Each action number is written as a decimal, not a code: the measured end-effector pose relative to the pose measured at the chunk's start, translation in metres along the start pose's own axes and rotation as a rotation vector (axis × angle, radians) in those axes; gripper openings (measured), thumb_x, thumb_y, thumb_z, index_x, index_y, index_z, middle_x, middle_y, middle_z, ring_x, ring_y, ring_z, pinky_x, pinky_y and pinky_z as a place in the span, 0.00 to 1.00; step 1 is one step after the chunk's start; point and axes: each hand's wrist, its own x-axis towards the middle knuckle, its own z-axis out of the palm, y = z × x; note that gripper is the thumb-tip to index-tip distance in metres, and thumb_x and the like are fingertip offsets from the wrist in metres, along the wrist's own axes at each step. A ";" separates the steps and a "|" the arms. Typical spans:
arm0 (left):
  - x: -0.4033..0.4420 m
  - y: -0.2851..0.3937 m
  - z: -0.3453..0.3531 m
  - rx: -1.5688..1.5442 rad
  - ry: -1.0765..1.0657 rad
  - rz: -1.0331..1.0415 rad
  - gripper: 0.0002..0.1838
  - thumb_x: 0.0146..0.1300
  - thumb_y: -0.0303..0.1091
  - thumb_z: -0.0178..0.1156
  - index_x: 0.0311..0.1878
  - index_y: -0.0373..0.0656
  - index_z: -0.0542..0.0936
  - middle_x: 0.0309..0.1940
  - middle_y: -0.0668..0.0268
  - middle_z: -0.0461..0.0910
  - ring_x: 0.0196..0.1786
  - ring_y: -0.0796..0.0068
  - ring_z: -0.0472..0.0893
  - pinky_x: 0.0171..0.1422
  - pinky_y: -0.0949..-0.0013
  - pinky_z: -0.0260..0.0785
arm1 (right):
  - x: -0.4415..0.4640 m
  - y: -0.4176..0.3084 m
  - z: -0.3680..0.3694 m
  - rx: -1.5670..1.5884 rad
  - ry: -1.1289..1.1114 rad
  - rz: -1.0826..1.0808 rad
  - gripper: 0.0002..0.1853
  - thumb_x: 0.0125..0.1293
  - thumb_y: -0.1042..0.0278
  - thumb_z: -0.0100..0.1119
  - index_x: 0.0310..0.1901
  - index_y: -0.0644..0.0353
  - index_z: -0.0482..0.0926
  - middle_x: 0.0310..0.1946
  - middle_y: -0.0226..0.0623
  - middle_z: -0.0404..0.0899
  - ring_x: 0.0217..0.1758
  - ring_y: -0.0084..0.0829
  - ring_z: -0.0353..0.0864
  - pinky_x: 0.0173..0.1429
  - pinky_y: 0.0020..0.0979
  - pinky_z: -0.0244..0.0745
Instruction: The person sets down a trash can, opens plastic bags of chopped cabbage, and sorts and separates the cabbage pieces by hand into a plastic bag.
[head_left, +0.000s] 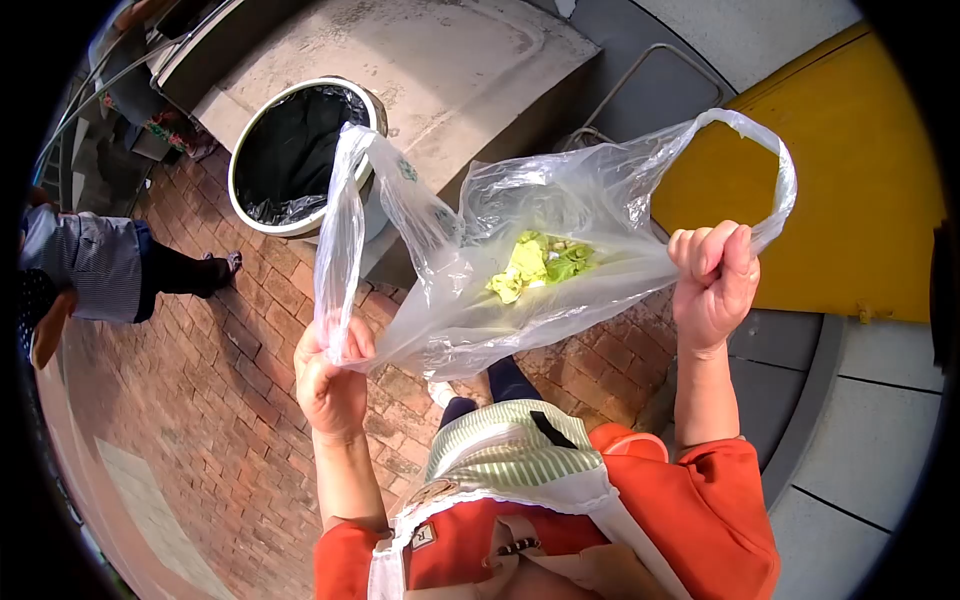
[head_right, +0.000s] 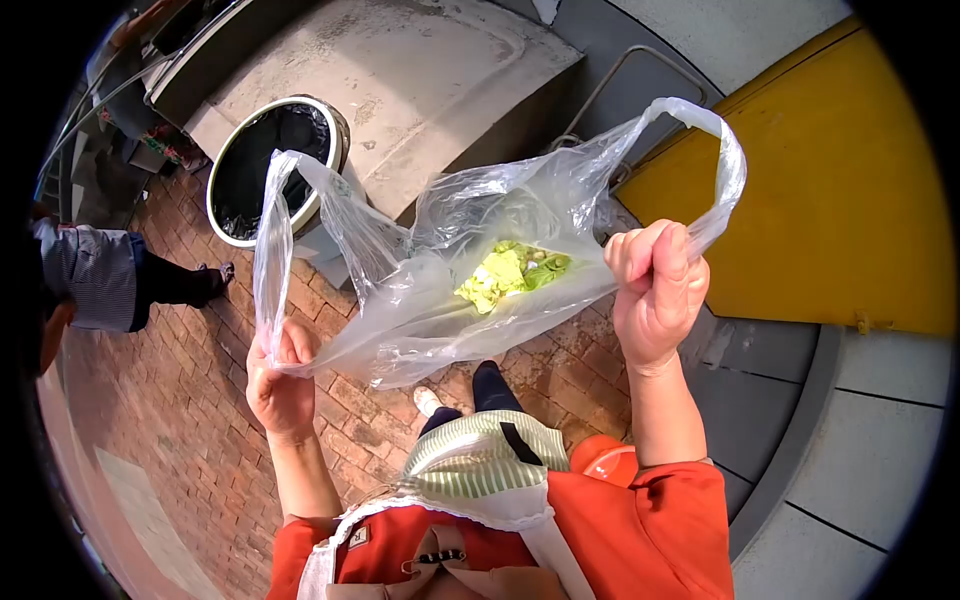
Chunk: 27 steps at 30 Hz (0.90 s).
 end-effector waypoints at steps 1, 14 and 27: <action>-0.012 0.004 -0.024 -0.035 0.068 -0.006 0.11 0.54 0.33 0.53 0.36 0.35 0.73 0.25 0.60 0.72 0.29 0.75 0.67 0.36 0.74 0.57 | -0.012 0.015 0.016 -0.004 0.014 0.094 0.24 0.78 0.56 0.42 0.22 0.60 0.65 0.16 0.27 0.61 0.20 0.20 0.55 0.30 0.26 0.53; -0.210 0.070 -0.175 0.398 0.770 -0.064 0.16 0.59 0.30 0.68 0.48 0.41 0.75 0.28 0.77 0.73 0.26 0.89 0.65 0.29 0.82 0.55 | -0.165 0.121 0.137 -0.008 -0.493 0.784 0.27 0.77 0.48 0.41 0.24 0.59 0.71 0.20 0.22 0.64 0.24 0.16 0.58 0.30 0.22 0.55; -0.283 0.099 -0.224 0.021 0.875 0.053 0.02 0.66 0.28 0.59 0.38 0.41 0.76 0.17 0.77 0.62 0.17 0.87 0.56 0.21 0.77 0.46 | -0.185 0.102 0.200 -0.035 -0.679 0.612 0.21 0.74 0.54 0.51 0.26 0.61 0.76 0.22 0.21 0.71 0.29 0.14 0.67 0.36 0.22 0.66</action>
